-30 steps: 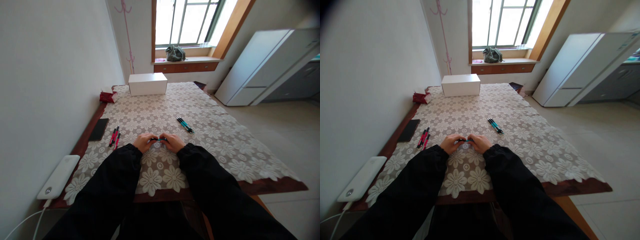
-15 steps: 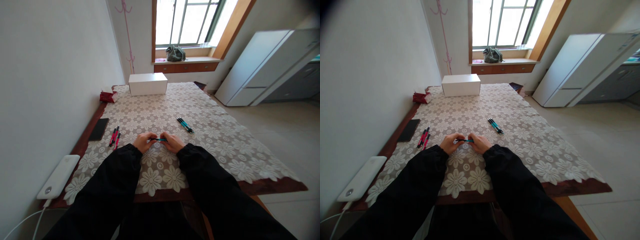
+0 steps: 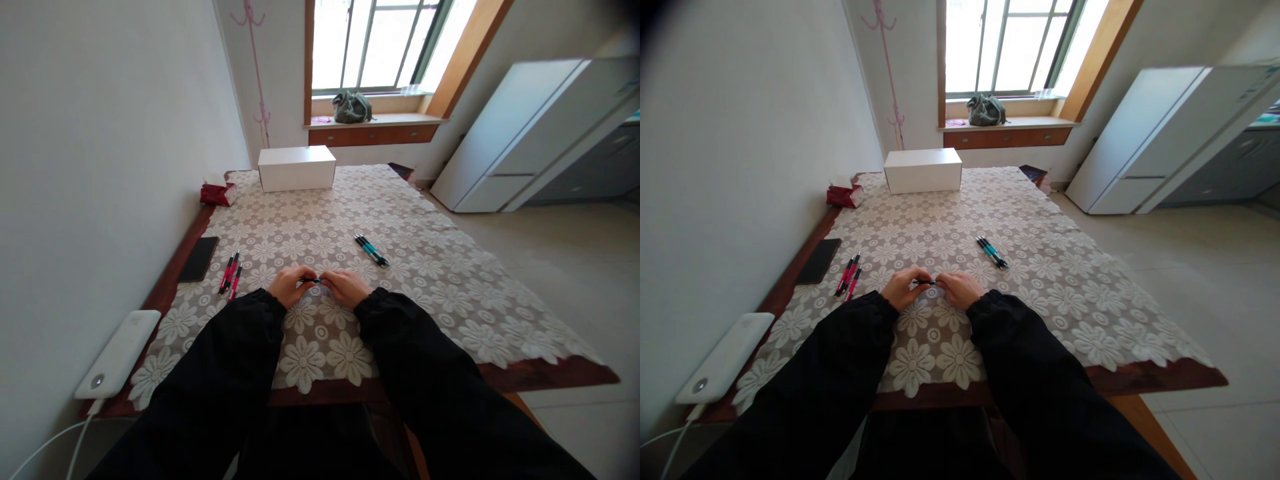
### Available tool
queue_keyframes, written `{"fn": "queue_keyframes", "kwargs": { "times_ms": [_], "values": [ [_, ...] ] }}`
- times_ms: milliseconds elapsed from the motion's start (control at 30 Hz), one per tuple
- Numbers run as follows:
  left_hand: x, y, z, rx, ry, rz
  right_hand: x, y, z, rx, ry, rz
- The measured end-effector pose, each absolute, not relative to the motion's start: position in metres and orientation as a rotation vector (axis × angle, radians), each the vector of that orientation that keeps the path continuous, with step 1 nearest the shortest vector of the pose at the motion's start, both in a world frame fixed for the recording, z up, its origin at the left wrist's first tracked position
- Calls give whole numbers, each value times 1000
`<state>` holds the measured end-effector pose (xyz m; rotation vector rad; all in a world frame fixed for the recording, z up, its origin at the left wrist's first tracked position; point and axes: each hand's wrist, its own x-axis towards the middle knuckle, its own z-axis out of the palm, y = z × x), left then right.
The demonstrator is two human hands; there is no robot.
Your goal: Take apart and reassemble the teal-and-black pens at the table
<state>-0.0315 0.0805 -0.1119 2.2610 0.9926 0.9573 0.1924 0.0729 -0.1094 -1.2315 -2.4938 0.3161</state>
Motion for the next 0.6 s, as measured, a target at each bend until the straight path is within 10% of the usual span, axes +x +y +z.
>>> {"fn": "queue_keyframes", "kwargs": {
  "times_ms": [600],
  "values": [
    [-30,80,-110,2234,1012,985,191,73,-108,-1343,-2461,331]
  ]
}}
